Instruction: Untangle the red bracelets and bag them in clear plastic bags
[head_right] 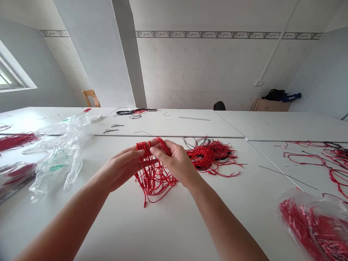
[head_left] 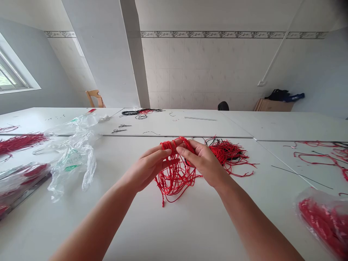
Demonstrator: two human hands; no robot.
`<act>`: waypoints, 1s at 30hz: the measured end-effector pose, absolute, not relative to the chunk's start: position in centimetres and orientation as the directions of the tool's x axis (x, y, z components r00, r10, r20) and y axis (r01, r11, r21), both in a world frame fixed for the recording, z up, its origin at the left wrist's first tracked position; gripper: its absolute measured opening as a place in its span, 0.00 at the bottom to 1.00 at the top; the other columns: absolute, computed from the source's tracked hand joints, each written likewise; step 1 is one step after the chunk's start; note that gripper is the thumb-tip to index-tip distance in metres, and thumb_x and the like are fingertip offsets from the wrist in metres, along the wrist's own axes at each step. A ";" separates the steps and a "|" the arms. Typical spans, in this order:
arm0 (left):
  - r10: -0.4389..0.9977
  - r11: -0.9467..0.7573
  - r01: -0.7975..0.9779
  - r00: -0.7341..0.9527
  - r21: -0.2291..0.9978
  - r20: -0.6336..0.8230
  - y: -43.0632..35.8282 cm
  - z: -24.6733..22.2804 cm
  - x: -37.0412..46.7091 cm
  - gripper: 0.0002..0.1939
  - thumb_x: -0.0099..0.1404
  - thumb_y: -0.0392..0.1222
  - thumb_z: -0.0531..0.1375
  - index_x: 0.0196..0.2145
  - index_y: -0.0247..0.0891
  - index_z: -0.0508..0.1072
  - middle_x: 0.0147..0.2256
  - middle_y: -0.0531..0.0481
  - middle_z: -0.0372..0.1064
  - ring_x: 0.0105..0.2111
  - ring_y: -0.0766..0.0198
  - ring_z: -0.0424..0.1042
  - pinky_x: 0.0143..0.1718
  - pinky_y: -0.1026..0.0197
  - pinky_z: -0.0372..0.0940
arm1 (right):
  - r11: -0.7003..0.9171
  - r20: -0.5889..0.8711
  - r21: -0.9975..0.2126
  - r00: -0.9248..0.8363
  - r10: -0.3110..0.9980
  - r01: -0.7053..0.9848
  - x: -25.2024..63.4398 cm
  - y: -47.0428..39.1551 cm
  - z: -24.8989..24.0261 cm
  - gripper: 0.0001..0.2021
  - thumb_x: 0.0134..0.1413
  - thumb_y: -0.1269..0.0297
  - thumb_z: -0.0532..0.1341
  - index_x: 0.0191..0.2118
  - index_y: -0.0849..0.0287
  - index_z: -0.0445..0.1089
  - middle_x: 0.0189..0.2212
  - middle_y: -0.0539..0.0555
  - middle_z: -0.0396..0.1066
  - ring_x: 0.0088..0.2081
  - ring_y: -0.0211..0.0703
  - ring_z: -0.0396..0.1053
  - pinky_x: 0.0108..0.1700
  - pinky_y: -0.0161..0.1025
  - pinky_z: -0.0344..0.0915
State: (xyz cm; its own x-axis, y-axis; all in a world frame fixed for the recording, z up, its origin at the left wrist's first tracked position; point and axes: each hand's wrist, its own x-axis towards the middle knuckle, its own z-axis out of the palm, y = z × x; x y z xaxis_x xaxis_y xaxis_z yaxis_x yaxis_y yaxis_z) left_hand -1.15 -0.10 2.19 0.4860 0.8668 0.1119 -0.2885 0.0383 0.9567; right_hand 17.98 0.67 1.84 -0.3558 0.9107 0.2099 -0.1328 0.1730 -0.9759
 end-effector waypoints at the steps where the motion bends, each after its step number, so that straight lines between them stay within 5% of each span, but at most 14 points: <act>1: 0.864 0.040 -0.289 0.490 0.957 0.112 -0.1 2.2 -1.1 0.18 0.73 0.43 0.60 0.58 0.43 0.79 0.63 0.44 0.70 0.66 0.43 0.61 0.67 0.42 0.56 | 0.184 0.222 -0.973 -0.370 0.902 -0.137 18.0 0.7 1.9 0.13 0.58 0.54 0.69 0.45 0.52 0.77 0.36 0.51 0.71 0.44 0.44 0.69 0.51 0.42 0.64; 12: 0.844 0.013 -0.279 0.518 0.960 0.139 0.0 2.2 -1.7 0.20 0.74 0.43 0.56 0.60 0.48 0.77 0.68 0.49 0.62 0.70 0.42 0.52 0.67 0.40 0.55 | 0.187 0.246 -0.961 -0.323 0.914 -0.201 18.2 0.7 1.6 0.08 0.66 0.58 0.59 0.36 0.54 0.68 0.27 0.46 0.61 0.31 0.38 0.60 0.37 0.38 0.62; 15: 0.838 0.017 -0.280 0.528 0.960 0.139 0.1 2.4 -1.6 0.21 0.74 0.42 0.55 0.60 0.47 0.77 0.67 0.49 0.64 0.70 0.43 0.53 0.68 0.42 0.55 | 0.171 0.205 -0.978 -0.373 0.905 -0.123 18.3 0.5 1.7 0.09 0.66 0.54 0.60 0.42 0.53 0.72 0.24 0.45 0.56 0.26 0.37 0.54 0.33 0.37 0.59; 21: 0.819 0.018 -0.266 0.556 0.964 0.139 0.0 2.7 -1.6 0.22 0.72 0.40 0.55 0.60 0.43 0.77 0.64 0.46 0.69 0.68 0.42 0.58 0.67 0.43 0.55 | 0.245 0.254 -0.966 -0.492 0.833 -0.084 18.4 0.3 2.1 0.10 0.63 0.59 0.66 0.48 0.50 0.77 0.39 0.51 0.72 0.44 0.43 0.69 0.54 0.42 0.64; 30: 0.828 0.000 -0.273 0.539 0.962 0.153 0.0 2.5 -1.5 0.20 0.73 0.40 0.55 0.58 0.43 0.78 0.63 0.45 0.69 0.66 0.44 0.60 0.66 0.43 0.56 | 0.282 0.271 -0.959 -0.368 0.889 -0.026 18.6 0.5 1.8 0.13 0.66 0.58 0.61 0.52 0.52 0.75 0.34 0.50 0.69 0.34 0.40 0.63 0.40 0.39 0.62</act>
State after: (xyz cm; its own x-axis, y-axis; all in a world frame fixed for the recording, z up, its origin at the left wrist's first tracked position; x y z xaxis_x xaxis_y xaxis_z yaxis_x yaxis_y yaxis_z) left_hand -1.53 -0.03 2.54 0.5389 0.8283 0.1533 -0.2731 -0.0004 0.9620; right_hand 18.55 0.48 1.80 -0.3681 0.8893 0.2715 -0.0255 0.2822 -0.9590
